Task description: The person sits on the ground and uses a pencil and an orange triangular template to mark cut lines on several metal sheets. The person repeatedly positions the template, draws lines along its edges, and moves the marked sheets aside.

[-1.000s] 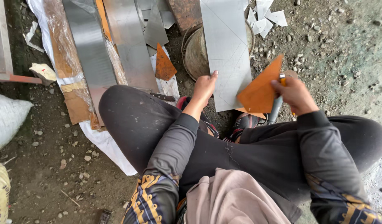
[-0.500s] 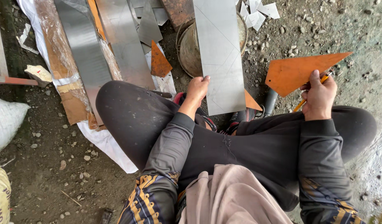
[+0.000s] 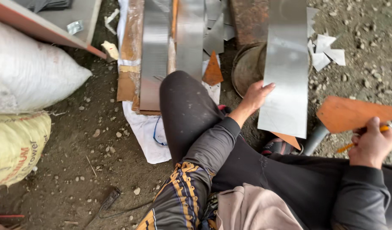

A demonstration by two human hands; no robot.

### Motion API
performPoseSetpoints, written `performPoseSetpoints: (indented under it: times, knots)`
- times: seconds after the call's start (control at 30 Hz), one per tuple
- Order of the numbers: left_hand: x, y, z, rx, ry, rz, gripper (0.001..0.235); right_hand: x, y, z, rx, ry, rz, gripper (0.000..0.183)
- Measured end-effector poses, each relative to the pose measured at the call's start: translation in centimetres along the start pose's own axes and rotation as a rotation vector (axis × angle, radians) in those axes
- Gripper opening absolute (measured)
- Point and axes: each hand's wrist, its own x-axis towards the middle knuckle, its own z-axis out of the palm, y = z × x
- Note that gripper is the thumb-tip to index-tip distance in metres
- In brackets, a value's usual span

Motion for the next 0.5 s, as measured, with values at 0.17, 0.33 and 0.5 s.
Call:
performPoseSetpoints:
  times: [0.17, 0.33, 0.5]
  knots:
    - [-2.0, 4.1, 0.4, 0.439, 0.067, 0.096, 0.058, 1.3, 2.3, -2.1, -0.069, 0.012, -0.002, 0.014]
    - [-3.8, 12.4, -0.3, 0.379, 0.178, 0.238, 0.048, 2.2, 4.1, -3.9, -0.008, 0.009, 0.021, 0.013]
    - [-5.5, 22.5, -5.0, 0.236, 0.344, 0.407, 0.043, 3.5, 5.8, -4.8, 0.005, 0.008, 0.075, 0.011]
